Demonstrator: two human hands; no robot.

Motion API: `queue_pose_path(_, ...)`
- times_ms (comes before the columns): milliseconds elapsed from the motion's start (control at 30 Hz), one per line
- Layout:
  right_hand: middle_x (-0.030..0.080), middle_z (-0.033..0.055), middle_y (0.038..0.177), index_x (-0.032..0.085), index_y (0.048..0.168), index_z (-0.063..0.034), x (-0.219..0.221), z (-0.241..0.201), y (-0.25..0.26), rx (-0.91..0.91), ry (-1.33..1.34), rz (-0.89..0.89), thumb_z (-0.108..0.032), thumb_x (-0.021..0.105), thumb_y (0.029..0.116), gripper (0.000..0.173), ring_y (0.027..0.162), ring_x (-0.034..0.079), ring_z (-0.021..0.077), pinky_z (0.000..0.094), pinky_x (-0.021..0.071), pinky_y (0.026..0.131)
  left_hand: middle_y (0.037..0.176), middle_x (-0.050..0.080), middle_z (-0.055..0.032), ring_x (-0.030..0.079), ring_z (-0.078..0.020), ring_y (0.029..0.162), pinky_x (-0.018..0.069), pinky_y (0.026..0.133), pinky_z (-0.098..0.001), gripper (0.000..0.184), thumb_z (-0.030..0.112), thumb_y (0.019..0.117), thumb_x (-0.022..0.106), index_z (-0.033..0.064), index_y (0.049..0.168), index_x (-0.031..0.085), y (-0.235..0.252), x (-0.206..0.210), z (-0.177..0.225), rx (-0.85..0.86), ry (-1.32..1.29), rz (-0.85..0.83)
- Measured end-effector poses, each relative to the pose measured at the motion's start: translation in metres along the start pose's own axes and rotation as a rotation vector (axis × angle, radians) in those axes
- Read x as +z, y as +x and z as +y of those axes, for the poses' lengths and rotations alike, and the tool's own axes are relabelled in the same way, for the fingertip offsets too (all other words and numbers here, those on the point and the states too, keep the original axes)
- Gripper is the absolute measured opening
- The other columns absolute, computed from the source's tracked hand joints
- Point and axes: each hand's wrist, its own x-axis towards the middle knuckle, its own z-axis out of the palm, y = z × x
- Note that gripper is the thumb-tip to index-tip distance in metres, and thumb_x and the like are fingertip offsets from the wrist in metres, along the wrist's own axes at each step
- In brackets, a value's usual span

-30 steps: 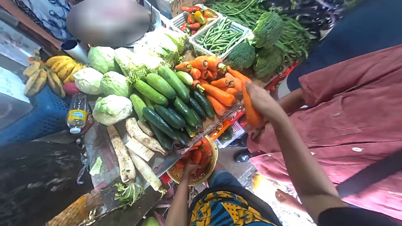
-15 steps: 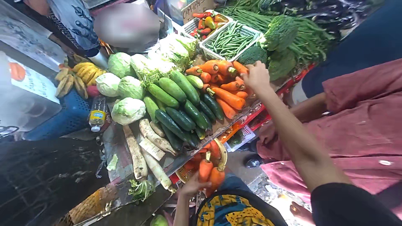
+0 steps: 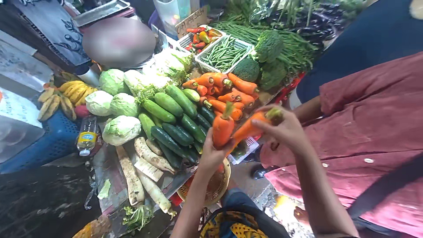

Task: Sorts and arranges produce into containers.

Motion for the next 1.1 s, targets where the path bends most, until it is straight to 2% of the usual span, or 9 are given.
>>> queue_pose_path(200, 0.068, 0.0178, 0.121, 0.061, 0.133, -0.0078, 0.022, 0.058, 0.111, -0.101, -0.147, 0.373, -0.041, 0.081, 0.0858, 0.062, 0.109, 0.067, 0.0281, 0.0511, 0.0546, 0.095, 0.149, 0.05, -0.0067, 0.055, -0.0192, 0.131, 0.0515, 0.105, -0.0428, 0.08, 0.025, 0.0966, 0.072, 0.0242, 0.159, 0.022, 0.06, 0.005, 0.028, 0.01, -0.047, 0.073)
queue_pose_path(333, 0.068, 0.0161, 0.128, 0.067, 0.134, -0.0178, 0.044, 0.095, 0.148, -0.029, -0.422, 0.269, -0.049, 0.077, 0.0871, 0.057, 0.124, 0.057, 0.0415, 0.0639, 0.044, 0.102, 0.141, 0.044, -0.0224, 0.046, -0.031, 0.131, 0.0453, 0.107, -0.0427, 0.078, 0.021, 0.0817, 0.086, 0.0128, 0.15, 0.048, 0.111, 0.009, 0.018, 0.185, 0.285, 0.193)
queue_pose_path(533, 0.057, 0.0232, 0.141, 0.058, 0.143, -0.0077, 0.043, 0.087, 0.132, 0.044, -0.419, 0.357, -0.054, 0.069, 0.0922, 0.07, 0.132, 0.052, 0.0424, 0.0589, 0.0408, 0.111, 0.135, 0.058, -0.0199, 0.056, -0.0376, 0.125, 0.051, 0.103, -0.0528, 0.074, -0.012, 0.0655, 0.08, 0.0107, 0.134, 0.065, 0.161, 0.019, -0.026, 0.353, 0.659, 0.062)
queue_pose_path(700, 0.058, 0.0227, 0.139, 0.06, 0.139, -0.0047, 0.04, 0.062, 0.078, 0.061, -0.313, 0.263, -0.032, 0.067, 0.0973, 0.05, 0.129, 0.056, 0.0353, 0.0516, 0.0461, 0.107, 0.166, 0.025, -0.024, 0.019, -0.048, 0.153, 0.0213, 0.12, -0.0684, 0.097, -0.01, 0.08, 0.07, 0.0104, 0.163, 0.025, 0.161, 0.026, -0.051, 0.14, 0.952, -0.107)
queue_pose_path(833, 0.064, 0.0187, 0.131, 0.063, 0.136, -0.003, 0.065, 0.047, 0.031, -0.162, -0.31, 0.291, -0.031, 0.065, 0.0996, 0.046, 0.122, 0.062, 0.0272, 0.0407, 0.0506, 0.103, 0.171, 0.004, -0.0217, 0.006, -0.0461, 0.156, 0.0126, 0.124, -0.0659, 0.109, -0.011, 0.0778, 0.07, 0.0092, 0.165, 0.008, 0.157, 0.017, -0.038, 0.124, 0.917, -0.137)
queue_pose_path(900, 0.067, 0.0188, 0.119, 0.064, 0.126, 0.0013, 0.082, 0.044, -0.008, -0.336, -0.295, 0.277, -0.027, 0.065, 0.1, 0.039, 0.113, 0.064, 0.0278, 0.043, 0.053, 0.098, 0.171, 0.013, -0.0174, 0.012, -0.0391, 0.157, 0.0163, 0.124, -0.0618, 0.104, -0.012, 0.0753, 0.066, 0.0077, 0.164, 0.016, 0.136, 0.005, -0.022, 0.155, 0.835, -0.083)
queue_pose_path(967, 0.07, 0.0141, 0.096, 0.069, 0.106, -0.0002, 0.108, 0.065, -0.056, -0.409, -0.309, 0.091, -0.024, 0.065, 0.0975, 0.025, 0.091, 0.068, 0.0258, 0.0471, 0.0575, 0.082, 0.159, 0.04, -0.0181, 0.039, -0.0293, 0.147, 0.0367, 0.118, -0.0458, 0.077, -0.009, 0.0822, 0.058, 0.0023, 0.156, 0.038, 0.105, -0.014, -0.008, 0.21, 0.68, -0.062)
queue_pose_path(1033, 0.07, 0.0113, 0.079, 0.072, 0.089, -0.0042, 0.148, 0.105, -0.09, -0.225, -0.431, -0.258, -0.03, 0.066, 0.0934, 0.026, 0.075, 0.069, 0.0275, 0.0513, 0.0578, 0.068, 0.141, 0.06, -0.0168, 0.058, -0.0214, 0.131, 0.0496, 0.109, -0.0357, 0.048, -0.004, 0.0916, 0.053, -0.0024, 0.14, 0.055, 0.077, -0.034, 0.004, 0.2, 0.501, -0.092)
queue_pose_path(1100, 0.066, 0.0259, 0.119, 0.066, 0.124, 0.0021, 0.196, 0.154, -0.102, 0.162, -0.655, -0.667, -0.036, 0.069, 0.0959, 0.047, 0.112, 0.065, 0.0423, 0.0605, 0.0543, 0.091, 0.129, 0.067, -0.0151, 0.066, -0.0187, 0.119, 0.0555, 0.1, -0.0336, 0.034, -0.002, 0.0967, 0.051, -0.0033, 0.129, 0.061, 0.049, -0.046, 0.02, 0.155, 0.404, -0.137)
